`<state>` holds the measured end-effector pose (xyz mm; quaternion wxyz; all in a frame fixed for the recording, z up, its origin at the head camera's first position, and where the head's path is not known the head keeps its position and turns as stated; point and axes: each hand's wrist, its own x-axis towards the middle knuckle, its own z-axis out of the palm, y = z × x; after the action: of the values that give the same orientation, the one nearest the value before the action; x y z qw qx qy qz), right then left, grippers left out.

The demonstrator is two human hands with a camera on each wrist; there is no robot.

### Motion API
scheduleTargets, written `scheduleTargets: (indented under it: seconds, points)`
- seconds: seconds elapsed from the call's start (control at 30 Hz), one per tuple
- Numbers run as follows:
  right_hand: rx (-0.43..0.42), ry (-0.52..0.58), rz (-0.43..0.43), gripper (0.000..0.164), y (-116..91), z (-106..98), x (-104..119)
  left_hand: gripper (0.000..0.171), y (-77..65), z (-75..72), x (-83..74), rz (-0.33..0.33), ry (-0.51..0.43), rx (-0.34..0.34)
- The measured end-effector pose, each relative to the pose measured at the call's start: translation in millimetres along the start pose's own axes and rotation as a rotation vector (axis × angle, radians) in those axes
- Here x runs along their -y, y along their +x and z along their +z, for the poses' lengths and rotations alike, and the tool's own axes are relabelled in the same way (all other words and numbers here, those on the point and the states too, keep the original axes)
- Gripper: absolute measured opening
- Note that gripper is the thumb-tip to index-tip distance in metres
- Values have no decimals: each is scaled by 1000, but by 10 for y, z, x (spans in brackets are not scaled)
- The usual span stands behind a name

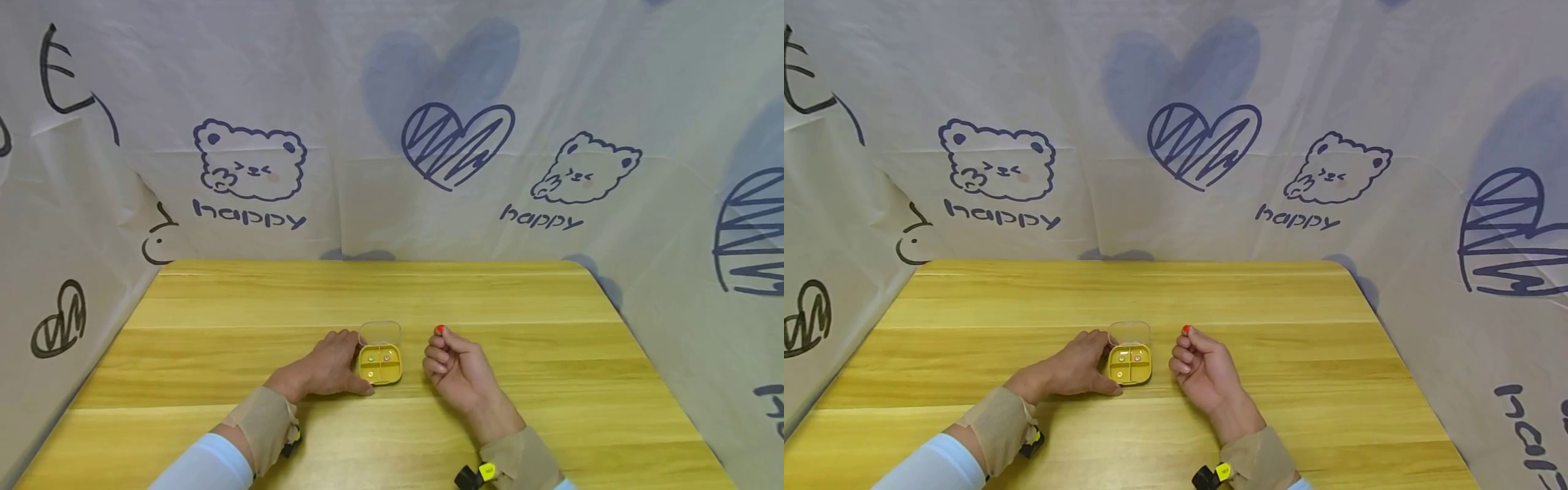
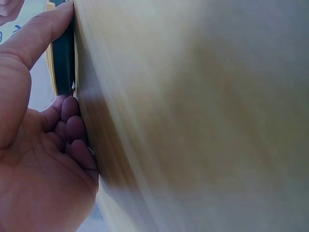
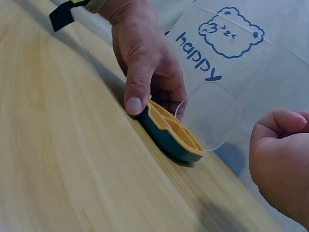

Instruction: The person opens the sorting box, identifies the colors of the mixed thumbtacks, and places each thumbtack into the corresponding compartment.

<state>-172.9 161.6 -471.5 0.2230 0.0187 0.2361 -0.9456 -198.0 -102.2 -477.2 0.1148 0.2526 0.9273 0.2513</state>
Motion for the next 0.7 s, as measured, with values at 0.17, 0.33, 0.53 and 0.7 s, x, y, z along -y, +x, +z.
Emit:
scheduleTargets:
  seconds: [0.17, 0.33, 0.53, 0.7]
  points:
    - [13, 70, -5, 15, -11, 2, -6, 76, 4, -4, 2, -5, -1, 3]
    - [40, 100, -7, 16, -17, 1, -44, 76, 8, 1, 4, -5, 2, 3]
    - [131, 150, 2, 21, -26, -5, -96, 76, 6, 4, 8, -10, 1, 1]
    - [198, 207, 10, 23, -31, -12, -126, 75, 5, 3, 6, -12, -7, 4]
